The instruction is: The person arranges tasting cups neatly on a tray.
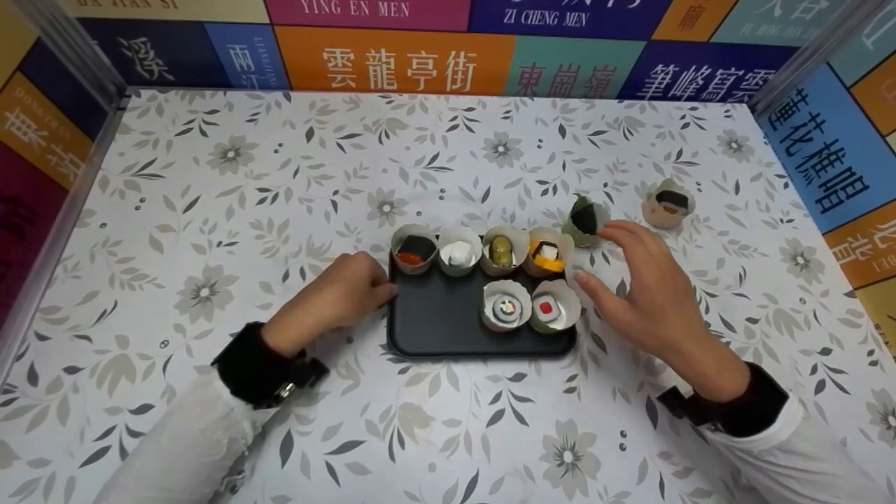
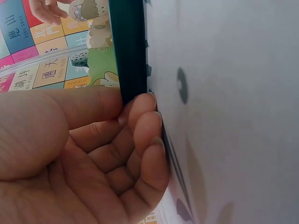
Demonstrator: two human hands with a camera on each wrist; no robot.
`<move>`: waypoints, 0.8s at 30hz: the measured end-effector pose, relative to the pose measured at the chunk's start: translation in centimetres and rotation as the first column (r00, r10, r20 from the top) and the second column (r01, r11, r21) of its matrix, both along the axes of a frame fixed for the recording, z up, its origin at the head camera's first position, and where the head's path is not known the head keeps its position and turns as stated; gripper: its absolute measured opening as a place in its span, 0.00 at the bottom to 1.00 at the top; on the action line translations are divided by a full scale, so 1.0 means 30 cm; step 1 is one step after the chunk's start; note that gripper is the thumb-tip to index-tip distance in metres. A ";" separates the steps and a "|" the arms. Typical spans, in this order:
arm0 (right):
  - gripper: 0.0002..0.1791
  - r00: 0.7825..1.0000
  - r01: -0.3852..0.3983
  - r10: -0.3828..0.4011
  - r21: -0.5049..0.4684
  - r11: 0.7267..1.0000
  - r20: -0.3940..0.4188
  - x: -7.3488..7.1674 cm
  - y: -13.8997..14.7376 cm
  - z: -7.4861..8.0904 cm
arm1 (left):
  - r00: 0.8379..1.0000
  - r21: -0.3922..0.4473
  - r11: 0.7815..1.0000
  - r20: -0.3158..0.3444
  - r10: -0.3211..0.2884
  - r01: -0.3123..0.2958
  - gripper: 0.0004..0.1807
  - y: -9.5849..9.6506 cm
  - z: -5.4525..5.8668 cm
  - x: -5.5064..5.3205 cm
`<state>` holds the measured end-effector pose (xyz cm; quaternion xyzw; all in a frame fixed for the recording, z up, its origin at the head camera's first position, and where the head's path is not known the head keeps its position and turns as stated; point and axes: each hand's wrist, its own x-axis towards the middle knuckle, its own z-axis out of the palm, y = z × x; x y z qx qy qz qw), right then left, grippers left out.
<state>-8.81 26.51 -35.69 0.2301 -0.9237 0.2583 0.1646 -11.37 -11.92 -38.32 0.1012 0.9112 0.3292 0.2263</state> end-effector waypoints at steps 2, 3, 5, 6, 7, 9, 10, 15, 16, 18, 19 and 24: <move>0.35 0.999 0.046 -0.046 -0.001 0.999 0.023 -0.013 0.032 -0.006 | 1.000 0.001 1.000 -0.002 0.002 -0.002 0.22 -0.001 -0.001 0.000; 0.37 0.997 0.069 -0.069 0.005 0.998 0.040 -0.020 0.049 -0.010 | 1.000 0.002 1.000 -0.004 0.004 -0.004 0.23 -0.002 -0.001 0.001; 0.40 0.990 0.112 -0.113 0.017 0.994 0.089 -0.039 0.083 -0.016 | 1.000 0.001 1.000 -0.011 0.005 -0.005 0.23 -0.002 -0.001 0.003; 0.42 0.984 0.133 -0.135 0.024 0.991 0.116 -0.051 0.101 -0.019 | 1.000 0.000 1.000 -0.014 0.004 -0.004 0.23 -0.001 0.000 0.004; 0.43 0.976 0.156 -0.159 0.031 0.987 0.149 -0.063 0.119 -0.023 | 1.000 -0.001 1.000 -0.015 0.004 -0.004 0.23 0.000 0.001 0.004; 0.46 0.954 0.204 -0.210 0.051 0.978 0.215 -0.088 0.155 -0.027 | 1.000 -0.002 1.000 -0.013 0.001 -0.001 0.23 0.003 0.003 0.004; 0.47 0.942 0.225 -0.233 0.059 0.973 0.242 -0.103 0.170 -0.027 | 1.000 -0.002 1.000 -0.014 -0.001 0.001 0.23 0.003 0.004 0.003; 0.51 0.890 0.311 -0.330 0.109 0.944 0.315 -0.170 0.236 -0.023 | 1.000 -0.007 1.000 -0.022 -0.005 0.004 0.23 0.005 0.007 0.006; 0.51 0.883 0.324 -0.344 0.117 0.939 0.319 -0.183 0.247 -0.021 | 1.000 -0.008 1.000 -0.021 -0.004 0.004 0.23 0.006 0.007 0.007; 0.53 0.867 0.345 -0.371 0.136 0.929 0.334 -0.208 0.267 -0.017 | 1.000 -0.007 1.000 -0.009 -0.002 0.001 0.23 0.007 0.008 0.007; 0.54 0.860 0.353 -0.381 0.143 0.925 0.339 -0.221 0.277 -0.016 | 1.000 -0.007 1.000 -0.002 0.000 0.000 0.22 0.008 0.009 0.006; 0.59 0.820 0.374 -0.417 0.183 0.909 0.393 -0.291 0.316 -0.018 | 1.000 -0.012 1.000 0.025 0.018 -0.017 0.20 0.007 0.010 0.004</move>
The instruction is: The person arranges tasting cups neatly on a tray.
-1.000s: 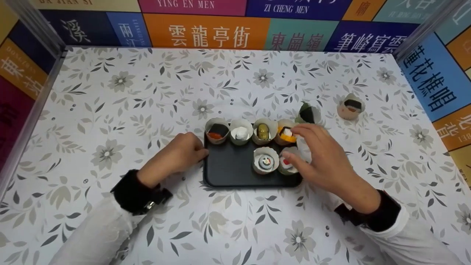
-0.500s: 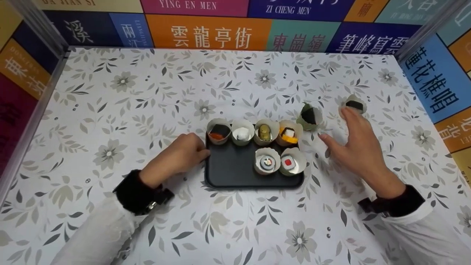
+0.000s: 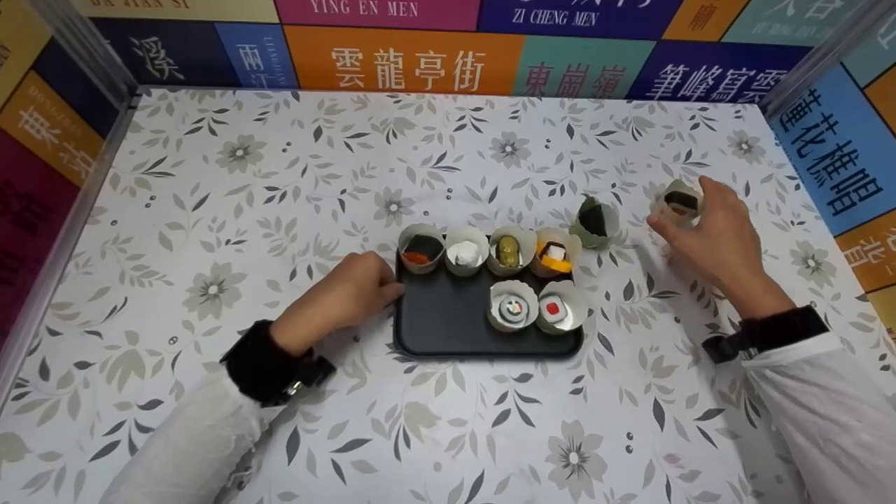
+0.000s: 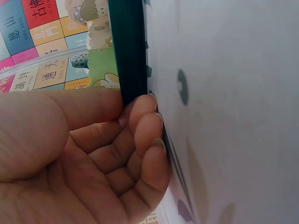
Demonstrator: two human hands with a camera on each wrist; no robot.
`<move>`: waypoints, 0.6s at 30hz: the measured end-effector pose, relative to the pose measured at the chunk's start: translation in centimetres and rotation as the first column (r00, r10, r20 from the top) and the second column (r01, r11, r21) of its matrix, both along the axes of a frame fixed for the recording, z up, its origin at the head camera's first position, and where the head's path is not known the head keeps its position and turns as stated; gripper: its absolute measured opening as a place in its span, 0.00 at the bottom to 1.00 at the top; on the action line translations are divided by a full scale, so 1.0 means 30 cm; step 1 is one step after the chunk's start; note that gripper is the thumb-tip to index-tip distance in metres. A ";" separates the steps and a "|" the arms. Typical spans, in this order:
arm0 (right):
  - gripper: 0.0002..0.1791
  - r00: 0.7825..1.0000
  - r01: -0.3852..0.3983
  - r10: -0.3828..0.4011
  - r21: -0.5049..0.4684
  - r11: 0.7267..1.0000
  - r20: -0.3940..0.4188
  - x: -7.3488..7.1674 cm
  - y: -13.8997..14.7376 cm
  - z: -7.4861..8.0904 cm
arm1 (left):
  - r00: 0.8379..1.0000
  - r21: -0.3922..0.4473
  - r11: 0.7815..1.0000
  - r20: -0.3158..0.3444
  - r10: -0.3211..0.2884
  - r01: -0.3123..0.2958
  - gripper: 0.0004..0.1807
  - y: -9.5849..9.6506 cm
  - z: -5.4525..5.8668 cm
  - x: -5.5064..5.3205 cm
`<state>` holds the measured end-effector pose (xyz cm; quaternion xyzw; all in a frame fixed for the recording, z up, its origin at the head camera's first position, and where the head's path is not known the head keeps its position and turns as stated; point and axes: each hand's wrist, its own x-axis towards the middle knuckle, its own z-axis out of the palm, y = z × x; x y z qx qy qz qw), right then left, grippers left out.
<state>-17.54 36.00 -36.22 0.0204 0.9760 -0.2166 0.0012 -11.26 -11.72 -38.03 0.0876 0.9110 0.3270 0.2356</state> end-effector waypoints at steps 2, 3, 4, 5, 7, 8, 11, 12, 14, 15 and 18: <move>0.60 0.999 0.010 -0.010 0.007 1.000 0.030 -0.028 0.016 -0.002 | 1.000 -0.004 1.000 0.005 0.004 -0.004 0.19 0.000 0.000 0.000; 0.61 0.999 0.015 -0.015 0.015 1.000 0.046 -0.040 0.023 -0.003 | 1.000 -0.005 1.000 0.004 0.003 -0.003 0.19 0.000 -0.002 0.000; 0.62 0.998 0.020 -0.021 0.023 1.000 0.061 -0.052 0.030 -0.005 | 1.000 -0.004 1.000 0.004 0.003 -0.003 0.20 0.000 -0.003 0.000; 0.63 0.997 0.025 -0.027 0.030 0.999 0.076 -0.064 0.036 -0.007 | 1.000 -0.002 1.000 0.005 0.003 -0.003 0.20 0.000 -0.004 0.000; 0.65 0.994 0.035 -0.040 0.045 0.998 0.105 -0.085 0.047 -0.010 | 1.000 0.003 1.000 0.005 0.004 -0.004 0.20 0.001 -0.006 -0.001; 0.66 0.991 0.041 -0.047 0.055 0.998 0.123 -0.093 0.052 -0.012 | 1.000 0.006 1.000 0.004 0.004 -0.004 0.20 0.001 -0.007 -0.002; 0.68 0.984 0.053 -0.065 0.075 0.996 0.164 -0.112 0.061 -0.018 | 1.000 0.012 1.000 0.004 0.007 -0.007 0.20 0.001 -0.009 -0.002; 0.69 0.982 0.056 -0.069 0.079 0.995 0.174 -0.117 0.062 -0.020 | 1.000 0.013 1.000 0.002 0.007 -0.007 0.20 0.001 -0.010 -0.002; 0.69 0.980 0.059 -0.074 0.086 0.995 0.184 -0.124 0.061 -0.026 | 1.000 0.014 1.000 -0.005 0.004 -0.004 0.20 0.000 -0.011 -0.003; 0.68 0.980 0.059 -0.074 0.085 0.995 0.184 -0.127 0.059 -0.030 | 1.000 0.012 1.000 -0.008 0.001 -0.001 0.20 -0.001 -0.011 -0.002; 0.64 0.982 0.059 -0.072 0.080 0.995 0.173 -0.134 0.054 -0.040 | 1.000 0.010 1.000 -0.017 -0.005 0.005 0.21 -0.003 -0.011 -0.003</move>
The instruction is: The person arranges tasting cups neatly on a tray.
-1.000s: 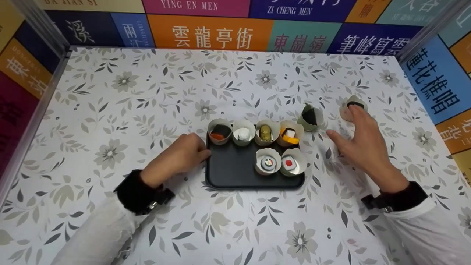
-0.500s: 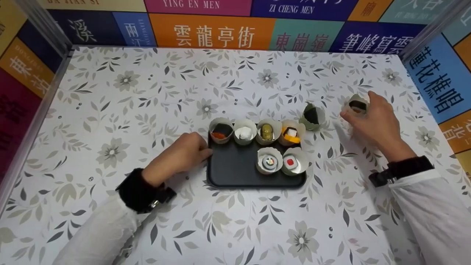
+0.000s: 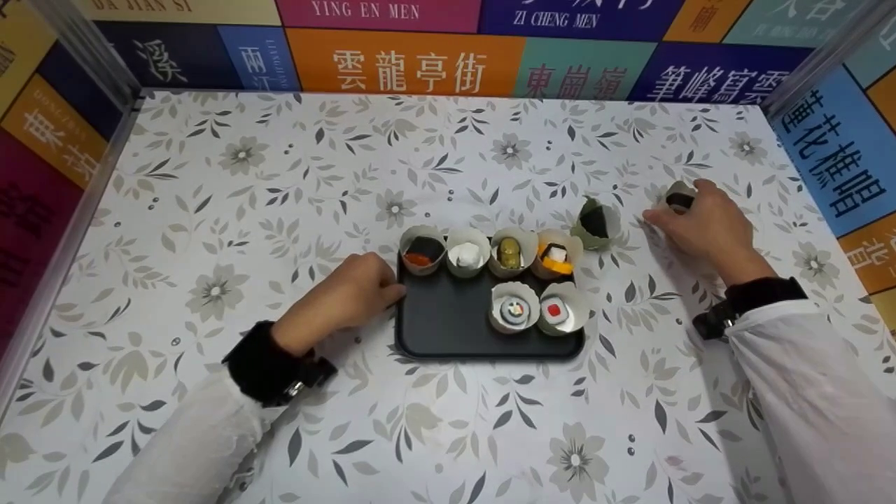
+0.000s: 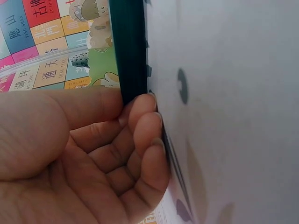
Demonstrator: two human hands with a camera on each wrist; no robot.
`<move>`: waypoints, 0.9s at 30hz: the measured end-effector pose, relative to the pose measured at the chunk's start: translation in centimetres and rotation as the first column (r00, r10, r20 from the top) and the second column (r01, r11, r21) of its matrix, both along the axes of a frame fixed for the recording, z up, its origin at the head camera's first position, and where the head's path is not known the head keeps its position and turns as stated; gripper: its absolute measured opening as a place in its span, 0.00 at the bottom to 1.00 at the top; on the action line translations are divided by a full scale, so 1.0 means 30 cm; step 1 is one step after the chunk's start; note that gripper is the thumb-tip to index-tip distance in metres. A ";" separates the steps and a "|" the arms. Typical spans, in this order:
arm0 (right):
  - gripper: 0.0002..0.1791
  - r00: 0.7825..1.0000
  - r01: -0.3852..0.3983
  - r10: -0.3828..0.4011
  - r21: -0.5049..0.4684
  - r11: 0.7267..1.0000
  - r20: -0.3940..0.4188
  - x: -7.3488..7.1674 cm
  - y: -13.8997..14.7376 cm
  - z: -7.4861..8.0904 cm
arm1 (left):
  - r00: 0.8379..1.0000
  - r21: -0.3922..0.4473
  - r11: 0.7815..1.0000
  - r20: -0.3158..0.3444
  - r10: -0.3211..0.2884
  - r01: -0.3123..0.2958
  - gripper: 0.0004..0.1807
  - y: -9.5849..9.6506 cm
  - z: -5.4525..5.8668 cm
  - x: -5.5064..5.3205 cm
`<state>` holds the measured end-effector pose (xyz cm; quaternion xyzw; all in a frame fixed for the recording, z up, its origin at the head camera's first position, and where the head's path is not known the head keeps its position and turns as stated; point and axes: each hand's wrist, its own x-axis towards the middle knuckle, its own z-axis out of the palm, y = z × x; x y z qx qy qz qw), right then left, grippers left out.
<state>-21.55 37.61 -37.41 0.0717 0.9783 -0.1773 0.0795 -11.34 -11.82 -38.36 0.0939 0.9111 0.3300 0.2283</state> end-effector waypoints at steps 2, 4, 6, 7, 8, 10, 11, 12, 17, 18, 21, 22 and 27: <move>0.62 1.000 -0.005 0.005 -0.004 1.000 -0.015 -0.001 -0.001 -0.006 | 1.000 -0.001 1.000 0.002 0.001 -0.001 0.22 0.000 0.001 0.001; 0.57 0.999 -0.007 0.006 -0.011 1.000 -0.035 -0.002 0.000 -0.013 | 1.000 -0.002 1.000 0.005 0.003 -0.003 0.21 0.001 0.001 0.001; 0.55 0.999 -0.010 0.009 -0.026 1.000 -0.049 -0.003 0.004 -0.018 | 1.000 -0.005 1.000 0.006 0.002 -0.002 0.21 0.001 0.001 0.000; 0.54 0.999 -0.011 0.009 -0.035 0.999 -0.053 -0.003 0.007 -0.021 | 1.000 -0.007 1.000 0.004 0.001 -0.001 0.21 0.001 0.002 0.000; 0.54 0.998 -0.010 0.008 -0.043 0.999 -0.055 -0.004 0.009 -0.025 | 1.000 -0.009 1.000 0.003 -0.001 0.001 0.21 0.001 0.003 0.000; 0.54 0.999 -0.007 0.004 -0.063 0.998 -0.050 -0.006 0.015 -0.031 | 1.000 -0.010 1.000 0.002 -0.004 0.004 0.21 0.001 0.005 -0.001; 0.55 0.999 -0.003 -0.001 -0.071 0.997 -0.047 -0.007 0.017 -0.034 | 1.000 -0.011 1.000 0.003 -0.005 0.005 0.21 0.001 0.005 -0.001; 0.55 0.999 0.002 -0.005 -0.079 0.997 -0.044 -0.007 0.018 -0.038 | 1.000 -0.011 1.000 0.006 -0.006 0.006 0.21 0.001 0.006 -0.001; 0.56 0.999 0.025 -0.030 -0.110 0.994 -0.044 -0.009 0.020 -0.051 | 1.000 -0.011 1.000 0.018 0.003 -0.003 0.21 -0.002 0.005 -0.002; 0.56 0.998 0.028 -0.034 -0.115 0.993 -0.048 -0.009 0.020 -0.053 | 1.000 -0.009 1.000 0.020 0.005 -0.005 0.21 -0.002 0.005 -0.002; 0.55 0.997 0.044 -0.052 -0.136 0.990 -0.055 -0.006 0.022 -0.057 | 1.000 -0.004 1.000 0.024 0.011 -0.011 0.20 -0.001 0.006 0.001; 0.54 0.997 0.049 -0.058 -0.146 0.988 -0.056 -0.005 0.021 -0.058 | 1.000 -0.003 1.000 0.025 0.012 -0.012 0.20 -0.001 0.006 0.001; 0.52 0.995 0.049 -0.064 -0.194 0.980 -0.073 0.014 0.014 -0.050 | 1.000 0.005 1.000 0.015 0.001 -0.001 0.20 -0.005 0.004 -0.001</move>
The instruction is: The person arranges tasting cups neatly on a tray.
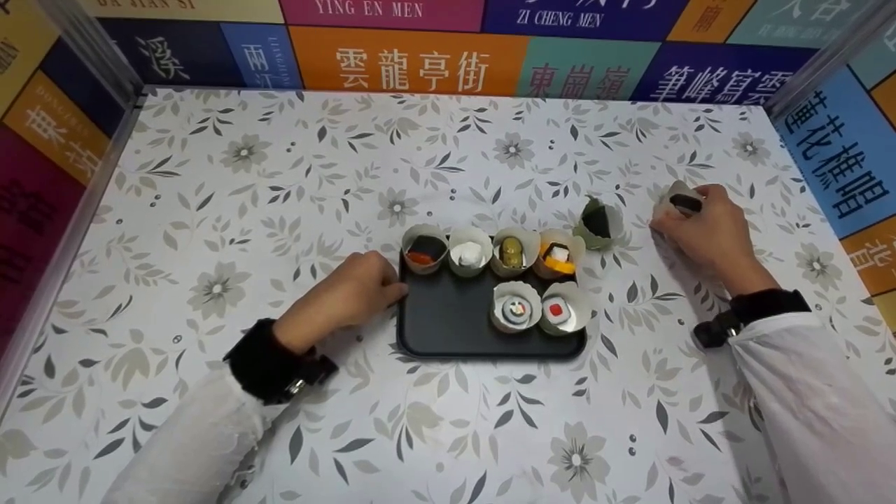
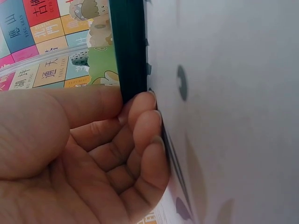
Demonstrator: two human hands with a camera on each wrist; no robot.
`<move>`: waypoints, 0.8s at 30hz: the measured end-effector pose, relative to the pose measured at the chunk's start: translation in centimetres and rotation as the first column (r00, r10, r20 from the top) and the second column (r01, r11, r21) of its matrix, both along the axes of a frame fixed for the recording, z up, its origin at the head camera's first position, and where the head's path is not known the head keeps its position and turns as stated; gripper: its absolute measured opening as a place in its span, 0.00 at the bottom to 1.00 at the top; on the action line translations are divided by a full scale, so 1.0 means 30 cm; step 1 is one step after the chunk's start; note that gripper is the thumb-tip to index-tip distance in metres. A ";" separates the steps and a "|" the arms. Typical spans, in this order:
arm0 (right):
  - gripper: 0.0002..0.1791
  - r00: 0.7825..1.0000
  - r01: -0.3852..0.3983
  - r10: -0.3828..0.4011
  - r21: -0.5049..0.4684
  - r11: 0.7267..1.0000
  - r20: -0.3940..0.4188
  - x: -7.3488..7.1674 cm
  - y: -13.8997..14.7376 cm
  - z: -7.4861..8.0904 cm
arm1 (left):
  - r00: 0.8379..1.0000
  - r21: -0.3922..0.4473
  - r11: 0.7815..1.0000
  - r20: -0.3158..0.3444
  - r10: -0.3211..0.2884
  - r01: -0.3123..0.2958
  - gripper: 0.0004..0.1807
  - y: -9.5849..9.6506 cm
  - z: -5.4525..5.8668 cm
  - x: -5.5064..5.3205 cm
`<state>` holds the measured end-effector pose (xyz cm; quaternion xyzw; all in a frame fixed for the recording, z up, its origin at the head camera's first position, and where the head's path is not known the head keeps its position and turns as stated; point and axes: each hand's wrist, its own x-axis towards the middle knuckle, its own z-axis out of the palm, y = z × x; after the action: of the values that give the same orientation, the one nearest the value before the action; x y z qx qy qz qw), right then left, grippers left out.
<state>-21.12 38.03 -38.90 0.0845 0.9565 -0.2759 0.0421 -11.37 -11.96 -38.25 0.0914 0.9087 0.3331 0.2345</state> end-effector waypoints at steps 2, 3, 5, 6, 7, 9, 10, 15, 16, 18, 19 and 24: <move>0.52 1.000 -0.010 0.010 -0.006 1.000 -0.012 0.014 -0.004 0.009 | 1.000 0.003 1.000 -0.022 -0.017 0.017 0.20 -0.001 -0.001 0.000; 0.53 1.000 -0.017 0.016 -0.005 1.000 -0.018 0.021 -0.008 0.016 | 0.999 0.003 1.000 -0.035 -0.025 0.025 0.21 -0.002 -0.001 0.000; 0.52 0.999 -0.025 0.025 -0.003 1.000 -0.025 0.032 -0.016 0.029 | 0.997 0.001 0.999 -0.059 -0.040 0.040 0.22 -0.003 -0.003 0.001; 0.52 0.999 -0.028 0.028 0.000 1.000 -0.025 0.037 -0.021 0.036 | 0.997 -0.001 0.999 -0.068 -0.045 0.046 0.23 -0.003 -0.003 0.001; 0.51 0.999 -0.031 0.031 0.004 1.000 -0.028 0.041 -0.027 0.044 | 0.997 0.000 0.999 -0.067 -0.043 0.043 0.23 -0.002 -0.003 0.001; 0.50 0.999 -0.039 0.039 0.010 0.999 -0.034 0.049 -0.042 0.060 | 0.997 -0.003 0.999 -0.061 -0.039 0.039 0.23 -0.001 -0.004 0.001; 0.50 0.998 -0.043 0.044 0.013 0.999 -0.038 0.053 -0.051 0.068 | 0.998 -0.005 0.999 -0.054 -0.032 0.032 0.22 -0.002 -0.004 0.001; 0.51 0.993 -0.090 0.091 0.025 0.996 -0.070 0.082 -0.097 0.103 | 1.000 -0.007 1.000 -0.014 -0.007 0.007 0.20 -0.001 -0.001 0.001; 0.51 0.992 -0.101 0.103 0.029 0.994 -0.076 0.090 -0.107 0.110 | 1.000 -0.006 1.000 -0.010 -0.003 0.003 0.19 -0.001 0.000 0.001; 0.51 0.988 -0.124 0.126 0.026 0.992 -0.090 0.107 -0.127 0.123 | 1.000 -0.005 1.000 -0.011 -0.006 0.006 0.19 0.000 0.001 0.000; 0.51 0.986 -0.134 0.136 0.025 0.991 -0.096 0.116 -0.138 0.130 | 1.000 -0.005 1.000 -0.014 -0.009 0.009 0.19 0.000 0.001 0.000; 0.48 0.971 -0.190 0.193 0.030 0.981 -0.143 0.161 -0.206 0.168 | 1.000 -0.006 1.000 -0.010 -0.011 0.011 0.19 -0.001 0.003 0.002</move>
<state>-16.29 31.84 -33.86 -0.0282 0.9629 -0.2685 -0.0021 -11.33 -12.00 -38.15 0.0973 0.9103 0.3287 0.2320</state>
